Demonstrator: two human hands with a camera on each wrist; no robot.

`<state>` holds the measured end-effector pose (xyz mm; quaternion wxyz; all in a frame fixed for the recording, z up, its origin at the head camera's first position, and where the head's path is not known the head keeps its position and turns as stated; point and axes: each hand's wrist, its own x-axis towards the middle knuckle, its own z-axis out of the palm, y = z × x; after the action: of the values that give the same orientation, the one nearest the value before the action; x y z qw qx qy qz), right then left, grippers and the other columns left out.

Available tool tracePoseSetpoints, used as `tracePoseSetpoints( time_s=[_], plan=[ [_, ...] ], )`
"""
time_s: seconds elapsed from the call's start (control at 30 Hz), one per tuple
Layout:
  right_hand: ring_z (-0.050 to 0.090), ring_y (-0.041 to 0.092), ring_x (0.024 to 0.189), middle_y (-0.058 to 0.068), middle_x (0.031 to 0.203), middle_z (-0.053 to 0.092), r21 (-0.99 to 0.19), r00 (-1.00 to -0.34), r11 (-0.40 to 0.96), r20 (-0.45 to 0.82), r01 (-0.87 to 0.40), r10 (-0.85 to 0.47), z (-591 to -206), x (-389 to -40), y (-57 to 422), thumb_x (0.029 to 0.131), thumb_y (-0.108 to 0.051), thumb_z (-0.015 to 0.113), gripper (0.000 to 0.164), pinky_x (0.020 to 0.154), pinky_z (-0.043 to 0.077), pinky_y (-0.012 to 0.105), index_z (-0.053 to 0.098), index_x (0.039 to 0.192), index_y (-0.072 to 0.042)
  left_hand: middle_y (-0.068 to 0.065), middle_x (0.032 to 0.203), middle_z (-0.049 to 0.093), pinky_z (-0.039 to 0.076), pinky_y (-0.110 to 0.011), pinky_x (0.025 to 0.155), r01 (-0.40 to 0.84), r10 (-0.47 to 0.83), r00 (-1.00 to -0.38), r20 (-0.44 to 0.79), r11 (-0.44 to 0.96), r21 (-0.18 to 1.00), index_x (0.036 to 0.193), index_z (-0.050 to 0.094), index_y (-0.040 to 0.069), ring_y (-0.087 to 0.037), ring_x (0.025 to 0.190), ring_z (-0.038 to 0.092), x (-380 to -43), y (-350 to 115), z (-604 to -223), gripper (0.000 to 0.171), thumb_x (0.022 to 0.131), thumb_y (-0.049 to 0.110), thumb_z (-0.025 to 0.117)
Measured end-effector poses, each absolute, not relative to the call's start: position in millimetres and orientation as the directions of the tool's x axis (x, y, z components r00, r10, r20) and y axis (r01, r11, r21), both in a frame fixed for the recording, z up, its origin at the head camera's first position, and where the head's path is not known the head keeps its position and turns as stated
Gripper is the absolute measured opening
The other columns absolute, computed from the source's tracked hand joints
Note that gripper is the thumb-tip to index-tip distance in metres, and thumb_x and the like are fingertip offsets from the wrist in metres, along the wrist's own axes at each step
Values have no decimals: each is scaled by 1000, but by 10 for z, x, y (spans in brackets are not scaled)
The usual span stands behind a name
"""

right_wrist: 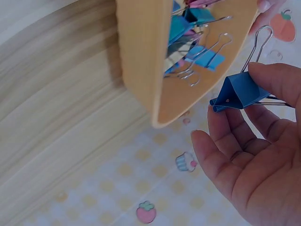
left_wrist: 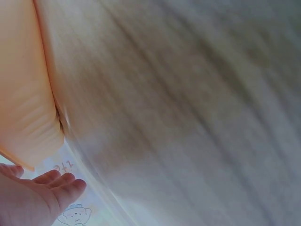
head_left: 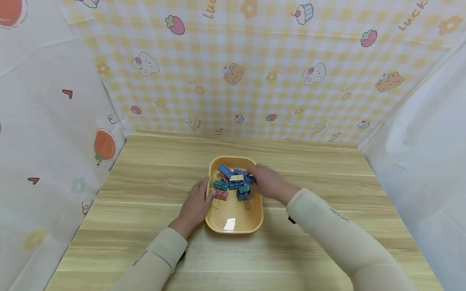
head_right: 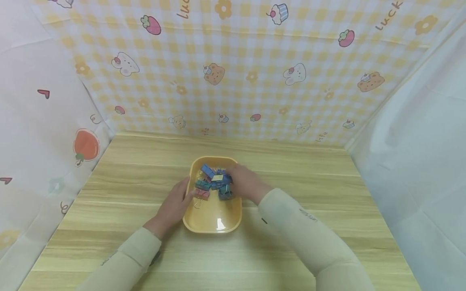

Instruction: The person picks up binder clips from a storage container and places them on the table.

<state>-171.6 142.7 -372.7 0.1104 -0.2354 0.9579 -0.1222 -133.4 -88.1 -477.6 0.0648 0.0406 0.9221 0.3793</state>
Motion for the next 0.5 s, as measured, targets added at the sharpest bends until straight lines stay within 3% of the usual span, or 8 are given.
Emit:
tracePoseSetpoints(
  time_s=[0.23, 0.5],
  plan=[
    [61, 23, 87, 11, 98, 61, -312, -888, 868, -129, -386, -442, -3743, -1741, 1666, 85, -8, 69, 27, 80, 54, 40, 62, 110, -1, -21, 150, 34, 32, -55, 109, 27, 119, -989, -84, 716, 698, 153, 23, 7, -41, 136, 36, -1340, -866, -4784, 66, 101, 40, 46],
    [56, 21, 79, 11, 92, 59, -332, -905, 880, -140, -340, -402, -3856, -1787, 1923, 85, -6, 67, 26, 73, 51, 39, 60, 109, 1, -20, 151, 33, 32, -58, 108, 18, 105, -990, -90, 743, 669, 154, 22, 9, -41, 136, 35, -1336, -864, -4803, 65, 101, 40, 45]
  ],
)
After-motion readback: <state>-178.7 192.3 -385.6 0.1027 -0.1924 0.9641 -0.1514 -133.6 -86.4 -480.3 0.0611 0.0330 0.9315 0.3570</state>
